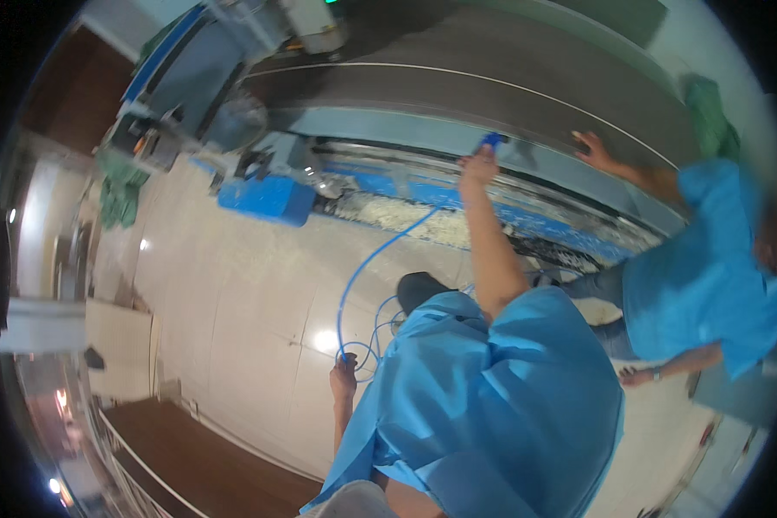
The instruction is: The person walks through a workshop, picks up several long white plastic strips from the floor, and places them into a green sack. Then the person uses a blue air hose to blow air onto a large machine surface, likely to remove dust or debris.
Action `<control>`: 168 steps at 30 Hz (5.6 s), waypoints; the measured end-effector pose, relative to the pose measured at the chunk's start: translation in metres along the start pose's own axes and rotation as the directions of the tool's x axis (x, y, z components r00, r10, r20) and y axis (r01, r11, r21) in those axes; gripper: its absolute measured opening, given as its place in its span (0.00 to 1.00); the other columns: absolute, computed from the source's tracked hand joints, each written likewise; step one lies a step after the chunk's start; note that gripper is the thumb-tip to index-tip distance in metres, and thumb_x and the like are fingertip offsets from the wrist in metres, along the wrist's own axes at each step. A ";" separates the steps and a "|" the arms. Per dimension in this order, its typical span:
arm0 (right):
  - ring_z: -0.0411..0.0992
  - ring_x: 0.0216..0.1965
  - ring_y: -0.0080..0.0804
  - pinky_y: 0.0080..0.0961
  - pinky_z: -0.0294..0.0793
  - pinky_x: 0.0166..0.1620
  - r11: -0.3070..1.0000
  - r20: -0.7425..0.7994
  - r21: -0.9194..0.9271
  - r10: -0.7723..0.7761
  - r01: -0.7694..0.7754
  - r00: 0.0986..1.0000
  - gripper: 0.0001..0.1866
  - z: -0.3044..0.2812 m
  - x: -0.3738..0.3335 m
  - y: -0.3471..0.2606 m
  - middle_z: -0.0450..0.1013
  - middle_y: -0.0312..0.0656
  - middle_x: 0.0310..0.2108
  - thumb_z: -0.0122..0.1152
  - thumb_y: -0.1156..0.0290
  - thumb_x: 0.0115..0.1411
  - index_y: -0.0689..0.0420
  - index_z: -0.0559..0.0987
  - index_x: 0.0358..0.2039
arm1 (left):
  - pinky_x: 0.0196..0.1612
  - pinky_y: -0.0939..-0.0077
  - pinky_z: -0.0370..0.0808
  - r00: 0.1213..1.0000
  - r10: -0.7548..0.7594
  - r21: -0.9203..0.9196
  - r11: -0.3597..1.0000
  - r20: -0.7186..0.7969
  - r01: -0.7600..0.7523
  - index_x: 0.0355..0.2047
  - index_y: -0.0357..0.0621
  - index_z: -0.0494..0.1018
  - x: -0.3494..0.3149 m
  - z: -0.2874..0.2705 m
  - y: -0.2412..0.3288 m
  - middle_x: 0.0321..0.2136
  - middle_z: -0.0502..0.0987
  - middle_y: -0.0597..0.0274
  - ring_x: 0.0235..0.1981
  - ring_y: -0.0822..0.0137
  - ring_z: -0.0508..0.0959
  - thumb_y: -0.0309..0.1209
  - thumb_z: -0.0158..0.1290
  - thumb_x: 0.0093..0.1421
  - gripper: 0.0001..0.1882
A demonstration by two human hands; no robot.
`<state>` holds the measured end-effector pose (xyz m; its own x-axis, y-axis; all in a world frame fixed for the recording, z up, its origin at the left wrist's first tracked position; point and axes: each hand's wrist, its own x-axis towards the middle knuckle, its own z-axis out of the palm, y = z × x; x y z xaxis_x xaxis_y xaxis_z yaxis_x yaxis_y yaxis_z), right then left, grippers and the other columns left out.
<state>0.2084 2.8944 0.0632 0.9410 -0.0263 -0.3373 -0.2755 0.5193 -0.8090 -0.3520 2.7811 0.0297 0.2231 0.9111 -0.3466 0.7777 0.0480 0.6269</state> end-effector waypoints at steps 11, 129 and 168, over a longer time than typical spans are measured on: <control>0.70 0.16 0.30 0.25 0.65 0.16 0.955 0.230 -0.206 0.261 -0.215 0.938 0.15 0.029 -0.001 0.040 0.70 0.40 0.19 0.51 0.54 0.68 0.55 0.71 0.40 | 0.36 0.66 0.75 0.998 0.009 -0.030 1.000 0.059 -0.008 0.39 0.40 0.78 0.048 -0.010 -0.014 0.31 0.82 0.52 0.33 0.59 0.82 0.37 0.49 0.65 0.14; 0.66 0.16 0.26 0.25 0.66 0.18 0.988 -0.230 -0.138 -0.096 0.065 0.969 0.17 -0.295 0.133 -0.072 0.64 0.38 0.16 0.52 0.59 0.68 0.63 0.71 0.39 | 0.32 0.63 0.75 0.766 0.396 0.055 0.872 0.507 -0.487 0.38 0.45 0.77 0.065 0.188 0.047 0.23 0.80 0.55 0.28 0.56 0.82 0.43 0.47 0.65 0.16; 0.77 0.33 0.51 0.47 0.80 0.37 0.644 -0.340 -0.020 0.714 -0.764 0.611 0.30 -1.087 -0.160 -0.134 0.74 0.60 0.37 0.54 0.49 0.64 0.60 0.64 0.54 | 0.20 0.84 0.49 0.426 0.330 -0.283 0.944 0.843 -0.172 0.35 0.41 0.75 -0.423 0.353 0.084 0.15 0.57 0.79 0.16 0.83 0.55 0.42 0.48 0.68 0.16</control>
<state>-0.1191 1.9006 -0.2981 0.3117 0.0643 -0.9480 -0.9008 0.3374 -0.2733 -0.1734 2.2553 -0.0170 0.8468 0.0586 -0.5287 0.5294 0.0042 0.8484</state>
